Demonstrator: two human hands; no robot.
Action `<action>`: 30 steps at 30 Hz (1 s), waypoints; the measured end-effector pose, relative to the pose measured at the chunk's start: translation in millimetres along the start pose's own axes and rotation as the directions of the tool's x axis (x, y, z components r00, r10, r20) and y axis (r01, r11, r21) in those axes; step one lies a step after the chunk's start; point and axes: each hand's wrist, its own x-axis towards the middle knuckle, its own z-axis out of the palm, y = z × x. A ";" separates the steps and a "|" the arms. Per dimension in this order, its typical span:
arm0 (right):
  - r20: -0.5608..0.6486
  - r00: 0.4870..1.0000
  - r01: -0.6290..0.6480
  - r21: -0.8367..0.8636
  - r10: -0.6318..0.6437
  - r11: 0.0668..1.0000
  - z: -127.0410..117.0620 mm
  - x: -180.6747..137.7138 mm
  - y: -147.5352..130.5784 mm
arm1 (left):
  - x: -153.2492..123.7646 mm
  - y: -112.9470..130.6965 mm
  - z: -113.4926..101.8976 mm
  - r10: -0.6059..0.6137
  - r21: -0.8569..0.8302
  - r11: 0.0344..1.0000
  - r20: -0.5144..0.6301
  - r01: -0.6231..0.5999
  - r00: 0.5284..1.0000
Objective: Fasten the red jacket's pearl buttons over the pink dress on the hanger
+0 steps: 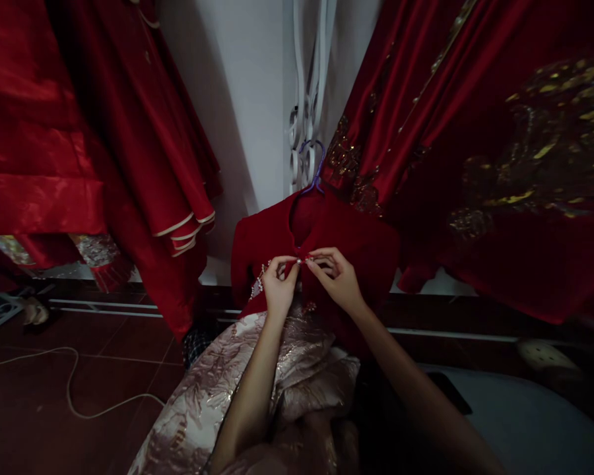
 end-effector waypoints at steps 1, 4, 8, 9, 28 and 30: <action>-0.002 1.000 0.007 -0.025 -0.007 1.000 -0.9 0.3 -1.6 | -0.6 1.1 -0.7 0.007 0.028 1.000 0.016 -0.007 1.000; -0.009 1.000 0.026 -0.076 -0.027 0.997 -2.2 0.5 -5.5 | -1.8 6.9 -4.0 0.032 0.101 0.994 0.072 -0.039 0.997; -0.028 0.999 0.035 -0.097 -0.038 0.995 -2.4 0.1 -10.7 | -1.5 21.4 -11.2 0.078 0.230 0.966 0.180 -0.119 0.981; -0.031 0.999 0.041 -0.106 -0.045 0.994 -2.4 0.2 -12.4 | -1.1 25.0 -12.9 0.095 0.268 0.952 0.205 -0.149 0.974; -0.116 0.990 0.070 -0.099 -0.081 0.993 -5.7 5.0 -11.2 | 22.0 53.4 -8.2 0.106 0.675 0.525 0.552 -0.518 0.827; -0.106 0.992 0.064 -0.070 -0.071 0.995 -6.6 7.1 -5.2 | 23.7 52.3 -6.0 0.107 0.696 0.460 0.573 -0.552 0.812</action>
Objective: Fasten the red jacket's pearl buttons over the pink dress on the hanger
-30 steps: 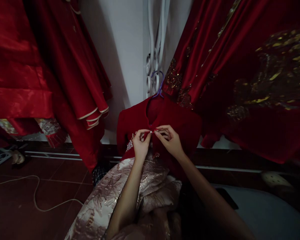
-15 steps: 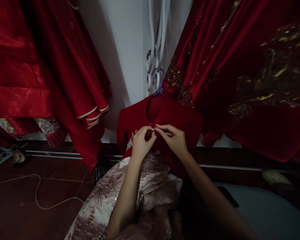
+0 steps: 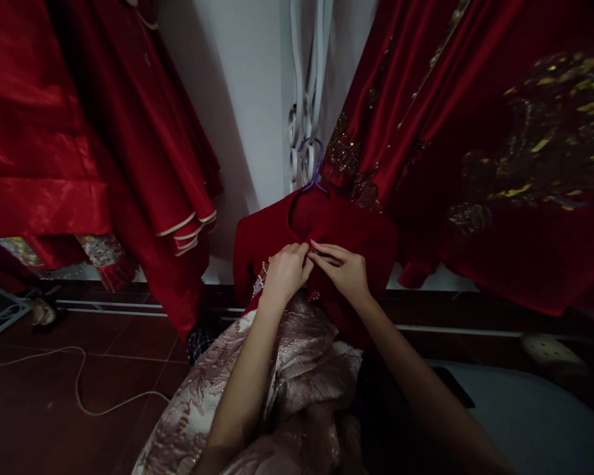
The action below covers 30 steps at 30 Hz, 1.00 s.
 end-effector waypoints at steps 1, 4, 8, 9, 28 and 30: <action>0.009 1.000 -0.005 0.012 0.005 1.000 -0.5 1.0 2.9 | 1.1 -0.2 0.8 0.013 0.029 0.999 0.004 -0.013 1.000; 0.040 0.999 -0.029 0.044 0.027 0.999 -3.0 4.3 9.4 | 4.2 -2.0 2.1 0.056 0.092 0.994 0.018 -0.058 0.998; 0.084 0.993 -0.089 0.066 0.084 0.994 -8.7 10.3 11.6 | 10.5 -6.2 1.5 0.130 0.125 0.983 0.054 -0.136 0.990; 0.096 0.991 -0.103 0.065 0.097 0.993 -10.3 12.4 11.2 | 12.9 -7.6 1.0 0.153 0.125 0.979 0.065 -0.161 0.986; 0.298 0.944 -0.197 0.173 0.139 0.965 -13.0 -3.5 26.6 | 2.0 1.2 79.4 -0.384 -0.912 0.407 -0.230 -0.060 0.894; 0.321 0.942 -0.156 0.156 0.099 0.975 -11.7 -9.4 26.9 | -7.3 2.4 82.2 -0.460 -0.984 0.172 -0.113 -0.037 0.881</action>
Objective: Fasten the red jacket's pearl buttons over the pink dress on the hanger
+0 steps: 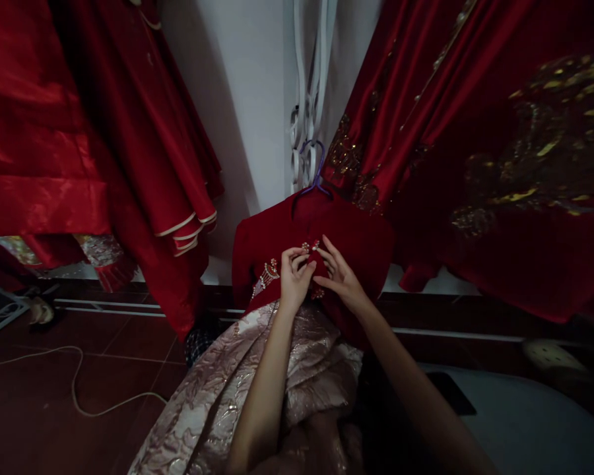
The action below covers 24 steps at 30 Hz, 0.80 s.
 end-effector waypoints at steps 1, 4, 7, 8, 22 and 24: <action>0.019 1.000 0.004 -0.022 -0.004 1.000 0.3 -1.6 1.4 | -3.8 -0.5 -2.9 -0.066 -0.071 0.995 0.001 0.066 0.998; 0.081 0.993 -0.077 -0.071 0.083 0.994 -6.6 -3.8 6.0 | -10.0 -0.7 -12.6 -0.221 -0.150 0.962 0.056 0.227 0.974; 0.138 0.968 -0.204 -0.065 0.212 0.977 -21.4 -5.2 1.8 | -9.1 0.2 -17.0 -0.290 -0.153 0.940 0.113 0.305 0.950; 0.158 0.957 -0.234 -0.063 0.241 0.970 -26.0 -5.8 -2.9 | -8.2 0.6 -16.7 -0.298 -0.159 0.936 0.123 0.315 0.947; 0.285 0.927 -0.238 -0.060 0.245 0.969 -21.1 -11.6 -64.9 | -5.6 28.1 -64.2 -0.538 0.123 0.839 0.329 0.530 0.776; 0.289 0.920 -0.249 -0.086 0.264 0.965 -15.9 -12.0 -64.5 | -4.5 33.1 -73.3 -0.546 0.162 0.836 0.348 0.524 0.763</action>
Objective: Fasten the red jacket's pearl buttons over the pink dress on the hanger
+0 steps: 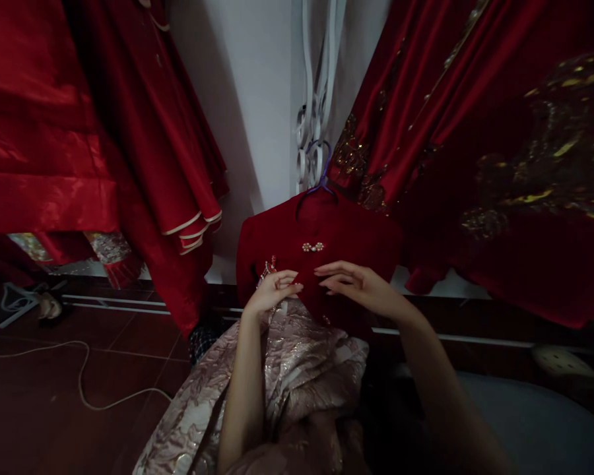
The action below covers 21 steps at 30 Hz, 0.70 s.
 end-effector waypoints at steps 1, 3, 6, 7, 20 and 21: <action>0.010 1.000 -0.013 -0.002 0.013 1.000 3.6 1.2 1.5 | -2.1 1.6 -3.6 -0.007 0.015 1.000 -0.016 0.007 1.000; 0.021 0.999 -0.034 0.000 0.034 0.999 13.2 4.8 8.4 | -5.7 4.4 -9.5 -0.008 0.029 1.000 -0.065 0.010 0.998; -0.095 0.995 -0.028 -0.084 0.020 0.996 30.7 12.9 27.2 | -10.3 7.9 -13.8 -0.007 0.012 1.000 -0.082 0.008 0.997; -0.163 0.987 -0.035 -0.136 0.013 0.990 36.3 15.7 34.4 | -11.7 9.1 -13.9 -0.010 0.002 1.000 -0.061 0.010 0.998; -0.376 0.926 -0.081 -0.270 -0.027 0.959 53.9 24.5 42.5 | -12.1 9.9 -9.4 0.100 0.144 0.985 -0.010 -0.097 0.995; -0.385 0.922 -0.077 -0.264 -0.032 0.961 54.9 24.7 41.8 | -11.4 9.7 -9.5 0.107 0.151 0.983 -0.006 -0.105 0.994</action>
